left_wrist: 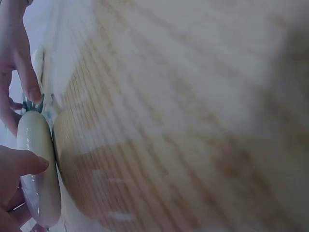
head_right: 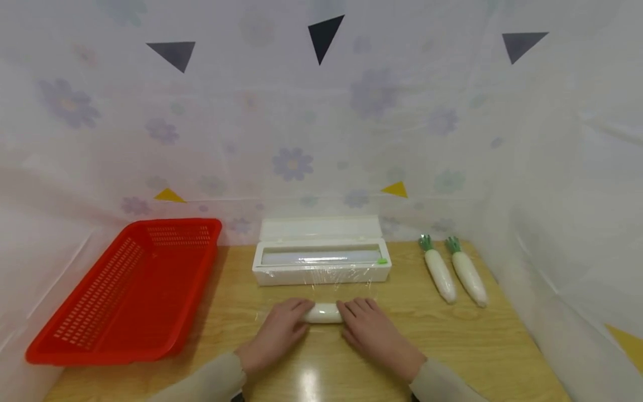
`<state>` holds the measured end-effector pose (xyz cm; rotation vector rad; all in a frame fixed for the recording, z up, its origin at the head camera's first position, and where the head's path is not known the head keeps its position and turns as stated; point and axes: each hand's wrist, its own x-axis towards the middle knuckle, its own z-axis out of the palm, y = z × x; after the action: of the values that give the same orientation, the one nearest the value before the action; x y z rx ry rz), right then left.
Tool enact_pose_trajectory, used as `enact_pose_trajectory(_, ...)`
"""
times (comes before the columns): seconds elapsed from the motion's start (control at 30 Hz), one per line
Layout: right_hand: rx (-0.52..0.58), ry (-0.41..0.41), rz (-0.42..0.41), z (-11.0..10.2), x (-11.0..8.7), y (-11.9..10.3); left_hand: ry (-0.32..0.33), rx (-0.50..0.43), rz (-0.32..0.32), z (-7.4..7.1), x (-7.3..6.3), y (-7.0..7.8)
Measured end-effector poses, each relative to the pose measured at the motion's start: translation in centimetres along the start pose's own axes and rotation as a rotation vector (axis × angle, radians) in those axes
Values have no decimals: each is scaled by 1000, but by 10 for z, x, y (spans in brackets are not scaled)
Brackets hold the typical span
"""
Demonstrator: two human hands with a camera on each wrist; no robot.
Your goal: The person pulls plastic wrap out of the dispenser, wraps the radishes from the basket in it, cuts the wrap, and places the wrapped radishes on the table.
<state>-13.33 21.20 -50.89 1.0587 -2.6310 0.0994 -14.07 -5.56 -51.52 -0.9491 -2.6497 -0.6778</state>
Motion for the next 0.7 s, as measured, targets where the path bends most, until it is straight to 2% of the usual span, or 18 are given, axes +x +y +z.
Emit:
enact_pose_trajectory(0.2,-24,13,29,6,14,4,-32,76,-24,3,9,-6)
enact_pose_trajectory(0.47,80,42,43,11,27,17,-31,37,-49,4,16,-13)
enact_pose_trajectory(0.57,81,25,53,8,30,18,-52,41,-71,0,20,-14)
enact_pose_trajectory(0.7,56,40,40,7,34,21,-67,29,-101,-3,24,-16)
